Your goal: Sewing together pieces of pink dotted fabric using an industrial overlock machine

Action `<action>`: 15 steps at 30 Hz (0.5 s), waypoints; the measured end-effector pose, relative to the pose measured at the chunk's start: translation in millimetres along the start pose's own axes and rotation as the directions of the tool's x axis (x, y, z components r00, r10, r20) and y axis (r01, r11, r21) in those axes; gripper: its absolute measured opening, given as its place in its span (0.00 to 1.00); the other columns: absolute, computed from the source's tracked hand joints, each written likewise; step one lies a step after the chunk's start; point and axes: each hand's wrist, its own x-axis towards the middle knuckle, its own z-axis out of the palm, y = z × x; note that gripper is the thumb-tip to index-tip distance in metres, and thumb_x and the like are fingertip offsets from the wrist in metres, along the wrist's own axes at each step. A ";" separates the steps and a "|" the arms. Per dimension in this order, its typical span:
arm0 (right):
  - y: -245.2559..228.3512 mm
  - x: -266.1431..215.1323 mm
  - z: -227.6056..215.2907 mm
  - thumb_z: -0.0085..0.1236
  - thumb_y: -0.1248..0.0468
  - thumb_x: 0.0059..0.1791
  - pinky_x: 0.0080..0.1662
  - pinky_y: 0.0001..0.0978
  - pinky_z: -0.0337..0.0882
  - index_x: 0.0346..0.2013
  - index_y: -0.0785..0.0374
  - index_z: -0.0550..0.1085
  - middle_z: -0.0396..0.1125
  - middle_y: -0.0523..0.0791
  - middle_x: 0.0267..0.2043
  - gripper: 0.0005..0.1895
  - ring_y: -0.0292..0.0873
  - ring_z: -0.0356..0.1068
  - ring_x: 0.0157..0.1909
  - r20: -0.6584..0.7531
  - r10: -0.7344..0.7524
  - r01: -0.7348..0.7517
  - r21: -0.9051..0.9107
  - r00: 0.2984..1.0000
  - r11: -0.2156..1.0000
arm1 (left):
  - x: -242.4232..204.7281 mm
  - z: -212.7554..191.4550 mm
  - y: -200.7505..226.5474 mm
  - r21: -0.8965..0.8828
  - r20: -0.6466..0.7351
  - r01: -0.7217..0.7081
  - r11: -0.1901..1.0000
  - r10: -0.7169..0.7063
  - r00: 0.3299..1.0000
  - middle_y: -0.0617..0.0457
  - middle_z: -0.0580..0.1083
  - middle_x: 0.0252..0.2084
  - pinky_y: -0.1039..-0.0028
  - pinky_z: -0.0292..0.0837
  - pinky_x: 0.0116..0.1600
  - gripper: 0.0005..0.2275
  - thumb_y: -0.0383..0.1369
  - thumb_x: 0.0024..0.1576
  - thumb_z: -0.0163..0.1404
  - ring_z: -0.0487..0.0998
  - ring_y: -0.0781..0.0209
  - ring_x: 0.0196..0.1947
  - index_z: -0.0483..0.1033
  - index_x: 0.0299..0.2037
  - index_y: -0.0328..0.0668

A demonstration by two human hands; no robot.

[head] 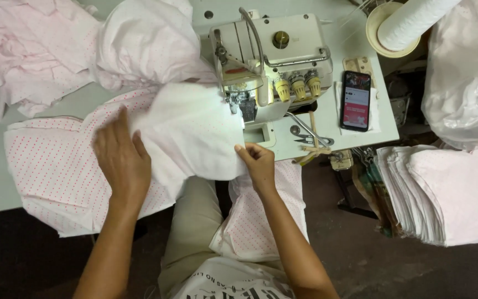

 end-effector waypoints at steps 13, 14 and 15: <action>-15.8 -21.9 3.5 0.66 0.63 0.49 0.32 0.27 0.69 0.28 0.64 0.82 0.71 0.47 0.19 0.08 0.37 0.68 0.23 -0.039 0.060 -0.057 0.073 0.997 0.996 | 56.6 104.8 107.4 -0.107 -0.060 -0.303 0.947 0.298 0.953 0.34 0.65 0.70 0.52 0.52 0.72 0.26 0.33 0.64 0.45 0.64 0.43 0.71 0.57 0.71 0.28; -20.3 -11.7 9.4 0.65 0.63 0.50 0.32 0.27 0.69 0.28 0.65 0.82 0.72 0.47 0.20 0.08 0.37 0.69 0.24 -0.028 0.040 -0.037 0.123 0.999 0.992 | 72.6 110.8 103.6 -0.059 -0.108 -0.341 0.938 0.334 0.936 0.35 0.66 0.69 0.53 0.54 0.71 0.26 0.33 0.63 0.46 0.66 0.45 0.70 0.59 0.70 0.28; -20.0 -0.4 14.3 0.65 0.63 0.50 0.32 0.27 0.69 0.28 0.65 0.82 0.72 0.47 0.20 0.08 0.37 0.69 0.24 -0.028 0.033 -0.029 0.126 0.999 0.992 | 85.3 113.4 101.2 -0.057 -0.115 -0.345 0.937 0.337 0.934 0.35 0.66 0.69 0.53 0.54 0.71 0.26 0.33 0.63 0.46 0.66 0.45 0.70 0.59 0.70 0.28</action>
